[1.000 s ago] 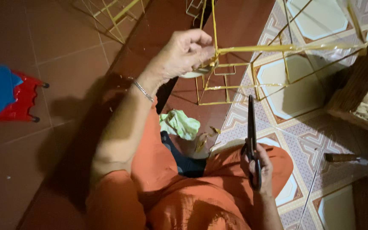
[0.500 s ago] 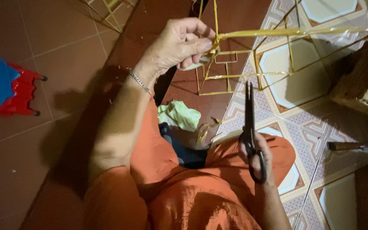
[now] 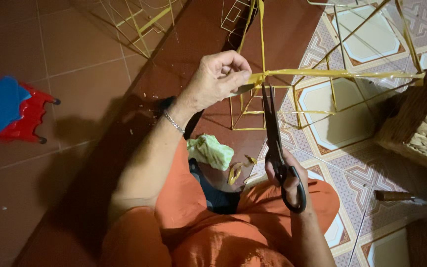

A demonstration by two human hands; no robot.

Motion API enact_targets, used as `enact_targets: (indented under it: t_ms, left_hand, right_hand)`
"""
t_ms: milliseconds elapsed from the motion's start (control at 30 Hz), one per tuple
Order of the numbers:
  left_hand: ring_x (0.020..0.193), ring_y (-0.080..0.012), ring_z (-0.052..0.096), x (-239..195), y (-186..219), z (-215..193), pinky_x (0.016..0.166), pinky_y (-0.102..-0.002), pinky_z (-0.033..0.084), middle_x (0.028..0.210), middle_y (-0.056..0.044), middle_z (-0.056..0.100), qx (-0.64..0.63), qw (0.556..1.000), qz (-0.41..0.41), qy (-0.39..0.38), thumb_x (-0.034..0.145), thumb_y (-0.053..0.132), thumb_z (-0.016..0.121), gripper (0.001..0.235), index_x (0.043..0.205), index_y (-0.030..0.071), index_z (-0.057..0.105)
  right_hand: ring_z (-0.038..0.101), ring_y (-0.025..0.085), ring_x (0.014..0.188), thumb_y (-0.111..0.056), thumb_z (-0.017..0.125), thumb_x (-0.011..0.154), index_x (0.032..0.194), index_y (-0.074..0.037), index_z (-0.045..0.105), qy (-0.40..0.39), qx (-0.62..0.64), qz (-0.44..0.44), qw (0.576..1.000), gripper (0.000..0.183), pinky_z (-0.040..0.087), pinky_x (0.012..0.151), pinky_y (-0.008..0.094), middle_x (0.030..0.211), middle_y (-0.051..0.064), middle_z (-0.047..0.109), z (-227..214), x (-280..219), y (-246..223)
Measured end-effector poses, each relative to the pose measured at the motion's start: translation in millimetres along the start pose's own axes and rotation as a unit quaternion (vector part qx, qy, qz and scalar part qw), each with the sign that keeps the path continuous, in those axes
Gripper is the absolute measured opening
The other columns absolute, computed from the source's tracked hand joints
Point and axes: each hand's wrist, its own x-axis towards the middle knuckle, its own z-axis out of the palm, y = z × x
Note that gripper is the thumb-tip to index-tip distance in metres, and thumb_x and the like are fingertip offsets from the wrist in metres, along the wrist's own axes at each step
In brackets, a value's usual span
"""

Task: The person sits on the floor and wraps yellow tape around the edges of a yellow wire frame. They use scissors to cut the tape and continue wrapping different sections of the frame.

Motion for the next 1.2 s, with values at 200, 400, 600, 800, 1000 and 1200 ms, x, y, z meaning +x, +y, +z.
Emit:
enact_targets:
  t_ms: [200, 400, 600, 800, 1000, 1200]
  left_hand:
    - [0.073, 0.0025, 0.056, -2, 1, 5, 0.065, -0.016, 0.049, 0.082, 0.008, 0.063, 0.058, 0.997, 0.052, 0.022, 0.095, 0.004, 0.075, 0.009, 0.102, 0.003, 0.069]
    - [0.068, 0.004, 0.05, -3, 6, 12, 0.06, -0.015, 0.044, 0.075, 0.01, 0.058, 0.1, 0.993, 0.044, 0.045, 0.095, 0.006, 0.076, 0.008, 0.102, 0.004, 0.073]
    - [0.07, 0.0032, 0.05, -6, 4, 15, 0.061, -0.016, 0.042, 0.079, 0.01, 0.06, 0.099, 0.991, 0.07, 0.052, 0.097, 0.007, 0.075, 0.005, 0.1, 0.004, 0.072]
    - [0.071, 0.0029, 0.053, -6, -2, 15, 0.061, -0.017, 0.045, 0.083, 0.009, 0.065, 0.11, 0.991, 0.061, 0.05, 0.099, 0.011, 0.074, 0.008, 0.099, 0.003, 0.07]
    - [0.072, 0.0026, 0.054, -6, 0, 17, 0.061, -0.017, 0.047, 0.084, 0.007, 0.065, 0.118, 0.99, 0.056, 0.052, 0.098, 0.01, 0.073, 0.008, 0.099, 0.003, 0.07]
    - [0.073, 0.0018, 0.055, -6, 2, 19, 0.063, -0.018, 0.047, 0.085, 0.006, 0.067, 0.111, 0.989, 0.082, 0.054, 0.099, 0.009, 0.073, 0.008, 0.098, 0.002, 0.069]
  right_hand:
    - [0.043, 0.003, 0.057, -0.091, 0.043, 0.079, 0.144, 0.01, 0.05, 0.006, -0.008, -0.005, 1.0, 0.121, 0.031, 0.049, 0.019, 0.072, -0.002, 0.053, -2, 4, -1]
    - [0.045, 0.003, 0.057, -0.088, 0.045, 0.082, 0.147, 0.011, 0.047, 0.015, -0.005, -0.028, 0.999, 0.118, 0.032, 0.048, 0.02, 0.074, -0.001, 0.055, -1, 10, 4]
    - [0.043, 0.003, 0.05, -0.087, 0.045, 0.083, 0.145, 0.01, 0.049, 0.026, -0.009, -0.026, 0.999, 0.115, 0.03, 0.044, 0.019, 0.07, 0.0, 0.055, 3, 28, 5]
    - [0.042, 0.002, 0.049, -0.084, 0.043, 0.086, 0.146, 0.007, 0.05, 0.029, -0.006, -0.055, 0.998, 0.109, 0.029, 0.043, 0.019, 0.072, -0.002, 0.056, 12, 45, 0]
    - [0.045, 0.003, 0.05, -0.075, 0.041, 0.098, 0.148, 0.003, 0.052, 0.05, -0.088, -0.096, 0.99, 0.093, 0.033, 0.045, 0.021, 0.067, -0.003, 0.054, 20, 46, -1]
    - [0.048, 0.003, 0.052, -0.073, 0.045, 0.097, 0.149, 0.002, 0.051, 0.067, -0.109, -0.113, 0.985, 0.092, 0.037, 0.045, 0.022, 0.068, -0.002, 0.055, 24, 46, 6]
